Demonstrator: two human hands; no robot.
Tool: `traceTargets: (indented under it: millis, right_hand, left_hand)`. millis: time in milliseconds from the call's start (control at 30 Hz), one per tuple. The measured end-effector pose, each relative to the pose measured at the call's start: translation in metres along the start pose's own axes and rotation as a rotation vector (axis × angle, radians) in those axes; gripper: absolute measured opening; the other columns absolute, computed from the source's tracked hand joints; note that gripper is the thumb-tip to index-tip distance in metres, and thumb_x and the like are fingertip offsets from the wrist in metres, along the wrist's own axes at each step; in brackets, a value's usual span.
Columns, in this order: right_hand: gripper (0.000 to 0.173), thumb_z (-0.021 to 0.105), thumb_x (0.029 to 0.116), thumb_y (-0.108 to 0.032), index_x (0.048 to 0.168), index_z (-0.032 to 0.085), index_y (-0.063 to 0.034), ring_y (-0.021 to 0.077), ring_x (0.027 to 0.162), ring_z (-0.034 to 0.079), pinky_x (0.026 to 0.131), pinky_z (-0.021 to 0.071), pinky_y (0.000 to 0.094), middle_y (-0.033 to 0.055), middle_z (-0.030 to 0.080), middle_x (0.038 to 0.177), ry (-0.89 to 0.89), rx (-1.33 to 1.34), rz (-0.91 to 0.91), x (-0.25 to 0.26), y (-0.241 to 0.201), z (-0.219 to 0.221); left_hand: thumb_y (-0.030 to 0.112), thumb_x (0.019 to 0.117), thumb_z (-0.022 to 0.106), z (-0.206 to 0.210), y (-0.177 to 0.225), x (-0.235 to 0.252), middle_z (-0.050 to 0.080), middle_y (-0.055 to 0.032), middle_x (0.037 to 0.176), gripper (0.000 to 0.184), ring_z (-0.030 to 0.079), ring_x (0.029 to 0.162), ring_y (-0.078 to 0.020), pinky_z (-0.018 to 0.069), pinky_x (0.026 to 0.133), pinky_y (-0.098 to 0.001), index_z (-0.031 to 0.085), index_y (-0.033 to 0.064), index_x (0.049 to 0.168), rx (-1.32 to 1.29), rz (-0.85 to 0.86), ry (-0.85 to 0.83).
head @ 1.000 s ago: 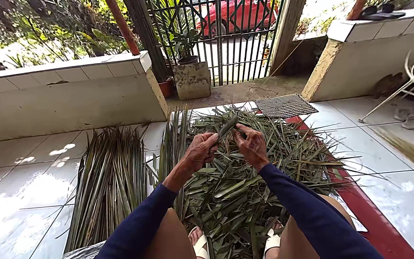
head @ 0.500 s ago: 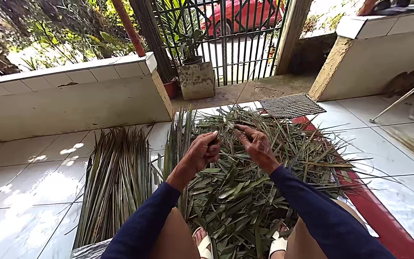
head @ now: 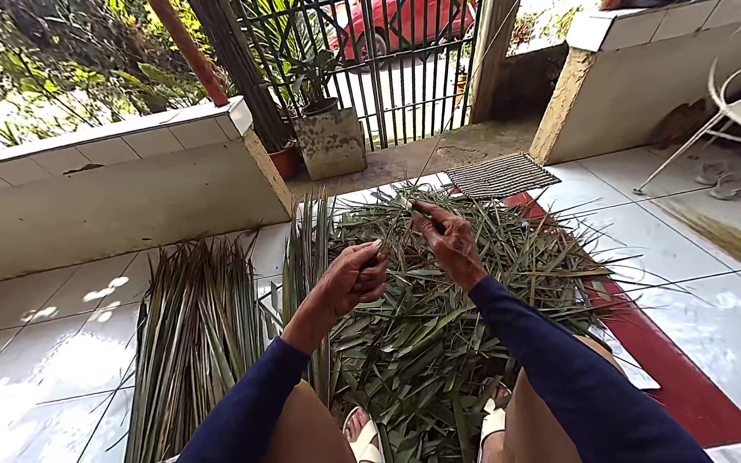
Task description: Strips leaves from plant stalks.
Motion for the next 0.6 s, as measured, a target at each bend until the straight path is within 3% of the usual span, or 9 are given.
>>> traceTargets:
  millis: [67,133,233,333,467,600]
  right_hand:
    - [0.033,0.058,0.1051,-0.039,0.133,0.071,-0.0261,0.0098,0.078,0.067,0.075,0.0561,0.037,-0.0021,0.075,0.112,0.043,0.018,0.03,0.011,0.01,-0.003]
    - [0.034,0.057,0.1055,-0.039,0.133,0.071,-0.0229,0.0114,0.079,0.067,0.076,0.0566,0.0377,-0.0006,0.075,0.112,0.102,0.036,0.049,0.019,0.018,-0.01]
    - [0.036,0.056,0.106,-0.04,0.132,0.071,-0.0213,0.0165,0.074,0.064,0.072,0.0537,0.0417,0.0038,0.073,0.096,0.24,0.014,0.114,0.026,0.027,-0.023]
    - [0.037,0.054,0.1067,-0.04,0.133,0.069,-0.0183,0.0175,0.078,0.065,0.076,0.0547,0.043,0.0053,0.072,0.096,0.317,0.022,0.149,0.032,0.039,-0.04]
    - [0.035,0.055,0.1072,-0.037,0.133,0.069,-0.018,0.0197,0.061,0.057,0.058,0.0502,0.0418,0.0076,0.067,0.082,0.116,0.0,0.082,0.012,0.017,-0.031]
    - [0.031,0.058,0.1052,-0.039,0.129,0.072,-0.0248,0.0149,0.058,0.056,0.055,0.0487,0.038,0.0018,0.066,0.078,-0.159,-0.044,0.054,-0.01,-0.002,-0.001]
  left_hand:
    - [0.029,0.1126,0.034,-0.001,-0.001,-0.002,0.032,0.0063,0.057,0.038,0.029,0.041,-0.0034,0.029,0.039,-0.0162,0.053,0.0103,0.085,0.011,-0.012,-0.012]
    - [0.028,0.1127,0.034,-0.002,-0.003,-0.003,0.032,0.0062,0.057,0.038,0.029,0.041,-0.0035,0.0297,0.038,-0.0164,0.054,0.0094,0.086,0.018,-0.018,-0.023]
    - [0.027,0.1125,0.035,-0.005,-0.003,-0.006,0.033,0.0061,0.057,0.037,0.03,0.041,-0.0037,0.0307,0.038,-0.0168,0.055,0.0091,0.087,0.057,-0.022,-0.013]
    - [0.027,0.1125,0.036,-0.007,-0.002,-0.006,0.033,0.0056,0.057,0.037,0.03,0.041,-0.0043,0.0319,0.038,-0.0175,0.055,0.0082,0.087,0.089,0.011,0.039]
    - [0.027,0.1131,0.037,-0.01,-0.001,0.001,0.038,0.0026,0.058,0.035,0.037,0.042,-0.0069,0.0392,0.04,-0.0204,0.056,0.0058,0.092,0.271,0.136,0.24]
    - [0.03,0.1132,0.039,-0.013,0.001,0.009,0.045,-0.0018,0.06,0.036,0.042,0.043,-0.0102,0.0409,0.042,-0.023,0.058,0.0045,0.096,0.609,0.243,0.363]
Point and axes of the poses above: each hand's wrist, its own x-axis towards the middle knuckle, its own z-axis out of the palm, y = z × x, the point moved 3 cm from there along x, towards the middle knuckle
